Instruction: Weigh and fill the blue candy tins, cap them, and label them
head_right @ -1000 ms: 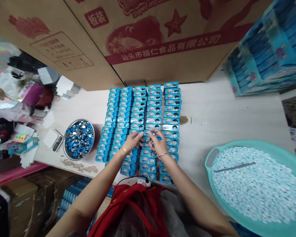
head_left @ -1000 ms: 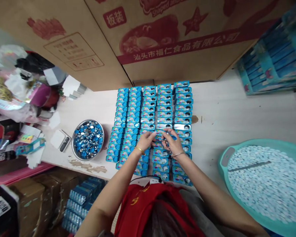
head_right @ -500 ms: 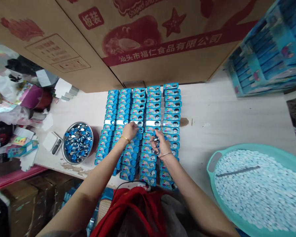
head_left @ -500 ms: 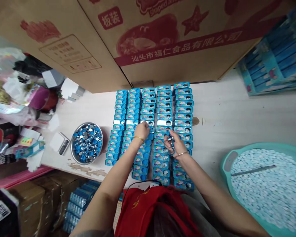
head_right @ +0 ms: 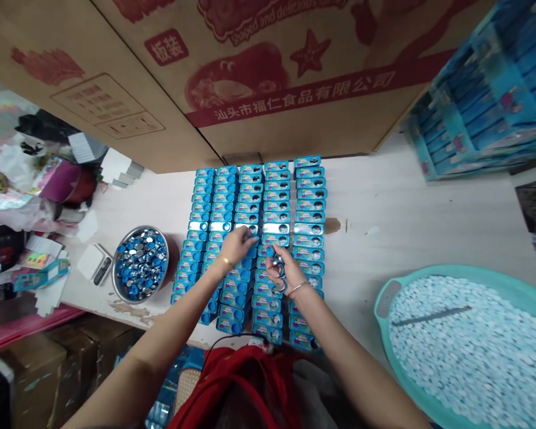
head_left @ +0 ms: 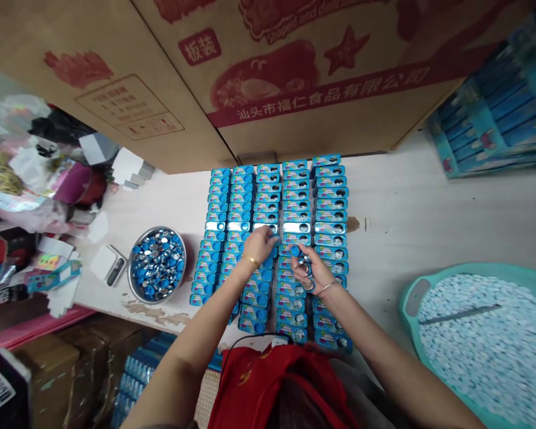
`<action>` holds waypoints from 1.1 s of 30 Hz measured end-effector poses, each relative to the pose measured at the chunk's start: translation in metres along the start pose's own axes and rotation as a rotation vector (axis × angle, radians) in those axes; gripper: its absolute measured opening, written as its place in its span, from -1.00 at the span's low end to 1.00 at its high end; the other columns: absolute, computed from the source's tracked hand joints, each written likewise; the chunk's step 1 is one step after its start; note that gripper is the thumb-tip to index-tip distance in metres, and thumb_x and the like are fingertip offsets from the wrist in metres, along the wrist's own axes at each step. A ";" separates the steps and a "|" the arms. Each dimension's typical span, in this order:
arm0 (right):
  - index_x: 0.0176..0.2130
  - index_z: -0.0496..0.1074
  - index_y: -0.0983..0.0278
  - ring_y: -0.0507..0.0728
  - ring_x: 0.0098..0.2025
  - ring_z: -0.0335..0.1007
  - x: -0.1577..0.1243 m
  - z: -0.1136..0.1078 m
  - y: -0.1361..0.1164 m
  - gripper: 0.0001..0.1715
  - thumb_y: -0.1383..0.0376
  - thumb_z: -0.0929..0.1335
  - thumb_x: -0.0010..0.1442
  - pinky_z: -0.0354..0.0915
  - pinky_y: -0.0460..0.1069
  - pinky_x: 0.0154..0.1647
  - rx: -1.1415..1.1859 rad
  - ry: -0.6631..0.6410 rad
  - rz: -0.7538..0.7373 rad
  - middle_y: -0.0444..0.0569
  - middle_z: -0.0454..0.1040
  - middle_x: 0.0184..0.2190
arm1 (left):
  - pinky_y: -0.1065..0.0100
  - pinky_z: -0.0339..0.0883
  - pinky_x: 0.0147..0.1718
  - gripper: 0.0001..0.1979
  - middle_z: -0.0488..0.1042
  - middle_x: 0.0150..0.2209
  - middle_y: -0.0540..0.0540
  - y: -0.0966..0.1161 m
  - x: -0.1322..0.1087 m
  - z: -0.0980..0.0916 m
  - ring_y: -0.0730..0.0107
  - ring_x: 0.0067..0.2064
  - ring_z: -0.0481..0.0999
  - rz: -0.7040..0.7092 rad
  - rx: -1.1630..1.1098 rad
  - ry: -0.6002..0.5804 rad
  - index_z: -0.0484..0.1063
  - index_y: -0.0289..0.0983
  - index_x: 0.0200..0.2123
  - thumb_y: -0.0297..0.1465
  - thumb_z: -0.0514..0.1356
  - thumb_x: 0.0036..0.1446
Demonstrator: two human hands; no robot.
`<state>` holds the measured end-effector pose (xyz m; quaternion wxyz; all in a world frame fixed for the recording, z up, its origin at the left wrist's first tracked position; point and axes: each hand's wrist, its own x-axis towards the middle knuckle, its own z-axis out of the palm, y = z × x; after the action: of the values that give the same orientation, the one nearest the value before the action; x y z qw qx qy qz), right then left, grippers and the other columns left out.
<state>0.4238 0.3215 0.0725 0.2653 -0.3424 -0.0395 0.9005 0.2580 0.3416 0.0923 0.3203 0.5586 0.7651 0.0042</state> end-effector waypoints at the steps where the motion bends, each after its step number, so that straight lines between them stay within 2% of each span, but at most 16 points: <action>1: -0.38 0.36 0.24 -0.12 -0.78 -0.09 0.000 0.000 0.001 -0.70 0.05 0.34 0.05 -0.18 -0.20 -0.86 -0.003 -0.001 0.014 -0.24 0.29 -0.70 | 0.37 0.30 -0.21 -0.71 0.46 -0.19 -0.12 0.000 -0.009 0.002 0.34 -0.17 0.45 0.132 -0.124 0.016 0.39 -0.24 -0.10 -0.27 0.17 0.11; 3: -0.44 0.35 0.26 -0.12 -0.79 -0.09 0.001 0.001 0.003 -0.69 0.05 0.35 0.04 -0.18 -0.19 -0.86 -0.004 0.007 0.034 -0.22 0.30 -0.70 | 0.39 0.29 -0.18 -0.73 0.43 -0.21 -0.09 0.001 -0.022 0.009 0.39 -0.17 0.42 0.392 -0.384 0.038 0.41 -0.24 -0.14 -0.31 0.19 0.08; 5: -0.49 0.33 0.27 -0.12 -0.79 -0.08 0.003 0.003 0.006 -0.66 0.05 0.35 0.04 -0.19 -0.19 -0.87 -0.007 0.008 0.059 -0.20 0.30 -0.70 | 0.38 0.28 -0.16 -0.85 0.41 -0.27 -0.07 0.001 -0.026 0.014 0.39 -0.19 0.40 0.500 -0.537 0.061 0.44 -0.28 -0.30 -0.34 0.22 0.04; 6: -0.49 0.34 0.28 -0.12 -0.79 -0.08 0.004 0.005 0.006 -0.66 0.05 0.35 0.04 -0.19 -0.18 -0.87 -0.010 0.002 0.068 -0.20 0.31 -0.70 | 0.38 0.28 -0.17 -0.88 0.40 -0.32 -0.06 0.000 -0.025 0.015 0.41 -0.22 0.39 0.479 -0.571 0.085 0.42 -0.29 -0.37 -0.35 0.21 0.04; 8: -0.39 0.39 0.28 -0.11 -0.79 -0.07 0.007 0.009 0.005 -0.68 0.05 0.35 0.05 -0.18 -0.18 -0.87 -0.011 -0.013 0.064 -0.20 0.32 -0.69 | 0.41 0.29 -0.26 -0.91 0.40 -0.38 -0.03 -0.002 -0.014 0.013 0.45 -0.31 0.39 0.324 -0.580 0.151 0.39 -0.29 -0.39 -0.38 0.16 0.08; 11: -0.18 0.39 0.25 -0.09 -0.78 -0.04 0.009 0.011 -0.001 -0.64 0.07 0.33 0.09 -0.16 -0.18 -0.86 -0.007 -0.023 0.015 -0.22 0.35 -0.67 | 0.44 0.27 -0.35 -0.91 0.44 -0.39 -0.03 -0.005 0.012 0.002 0.46 -0.36 0.42 0.018 -0.279 0.162 0.38 -0.28 -0.32 -0.39 0.11 0.12; 13: -0.14 0.38 0.25 -0.09 -0.78 -0.04 0.010 0.009 -0.006 -0.61 0.06 0.31 0.12 -0.16 -0.17 -0.85 -0.022 -0.039 0.008 -0.22 0.35 -0.67 | 0.42 0.28 -0.31 -0.92 0.48 -0.35 -0.06 -0.004 0.029 -0.005 0.40 -0.29 0.46 -0.096 -0.038 0.116 0.39 -0.26 -0.32 -0.39 0.14 0.09; 16: -0.12 0.37 0.26 -0.08 -0.79 -0.06 0.012 0.003 -0.009 -0.58 0.04 0.28 0.14 -0.15 -0.16 -0.85 -0.052 -0.062 0.021 -0.21 0.35 -0.68 | 0.35 0.29 -0.25 -0.89 0.51 -0.31 -0.13 0.000 0.049 -0.012 0.27 -0.21 0.49 -0.161 0.102 0.029 0.43 -0.26 -0.36 -0.35 0.22 0.01; 20: -0.11 0.37 0.28 -0.07 -0.78 -0.04 0.014 -0.003 -0.010 -0.57 0.05 0.28 0.14 -0.12 -0.16 -0.84 -0.062 -0.074 0.032 -0.20 0.36 -0.68 | 0.30 0.31 -0.19 -0.76 0.53 -0.25 -0.22 0.005 0.063 -0.015 0.15 -0.13 0.49 -0.233 0.213 -0.090 0.48 -0.27 -0.38 -0.23 0.29 -0.08; 25: -0.17 0.40 0.27 -0.09 -0.78 -0.06 0.013 0.003 -0.011 -0.55 0.00 0.31 0.08 -0.11 -0.17 -0.83 -0.091 -0.088 0.064 -0.22 0.31 -0.70 | 0.25 0.30 -0.14 -0.71 0.51 -0.21 -0.26 0.004 0.061 -0.017 0.08 -0.06 0.46 -0.262 0.268 -0.083 0.50 -0.27 -0.31 -0.18 0.27 -0.04; 27: -0.19 0.40 0.26 -0.10 -0.78 -0.08 0.012 0.006 -0.012 -0.55 -0.02 0.31 0.07 -0.11 -0.17 -0.83 -0.121 -0.098 0.068 -0.23 0.30 -0.70 | 0.26 0.30 -0.15 -0.74 0.50 -0.23 -0.23 0.003 0.051 -0.018 0.12 -0.09 0.47 -0.204 0.226 -0.034 0.49 -0.26 -0.28 -0.22 0.25 0.00; 29: -0.27 0.41 0.25 -0.10 -0.79 -0.10 0.011 0.005 -0.012 -0.57 -0.03 0.31 0.07 -0.13 -0.17 -0.83 -0.150 -0.108 0.069 -0.23 0.29 -0.71 | 0.30 0.31 -0.15 -0.76 0.50 -0.24 -0.15 0.002 0.037 -0.017 0.23 -0.13 0.47 -0.032 0.046 0.006 0.47 -0.24 -0.21 -0.28 0.23 0.03; 31: -0.44 0.39 0.27 -0.11 -0.80 -0.12 0.012 0.003 -0.011 -0.53 -0.08 0.28 0.07 -0.14 -0.17 -0.82 -0.192 -0.145 0.101 -0.24 0.22 -0.77 | 0.34 0.31 -0.13 -0.75 0.48 -0.22 -0.09 0.002 0.020 -0.012 0.33 -0.15 0.46 0.225 -0.219 -0.034 0.45 -0.24 -0.18 -0.33 0.24 0.02; 33: -0.59 0.32 0.27 -0.11 -0.81 -0.15 0.015 0.003 -0.011 -0.41 -0.16 0.24 0.07 -0.16 -0.17 -0.82 -0.249 -0.180 0.148 -0.24 0.11 -0.84 | 0.37 0.30 -0.12 -0.80 0.46 -0.21 -0.07 0.002 0.006 -0.006 0.39 -0.16 0.44 0.402 -0.446 -0.124 0.46 -0.26 -0.25 -0.37 0.25 0.00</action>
<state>0.4178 0.3383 0.0683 0.1493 -0.2924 -0.1493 0.9327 0.2564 0.3493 0.0949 0.4738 0.6140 0.5983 0.2013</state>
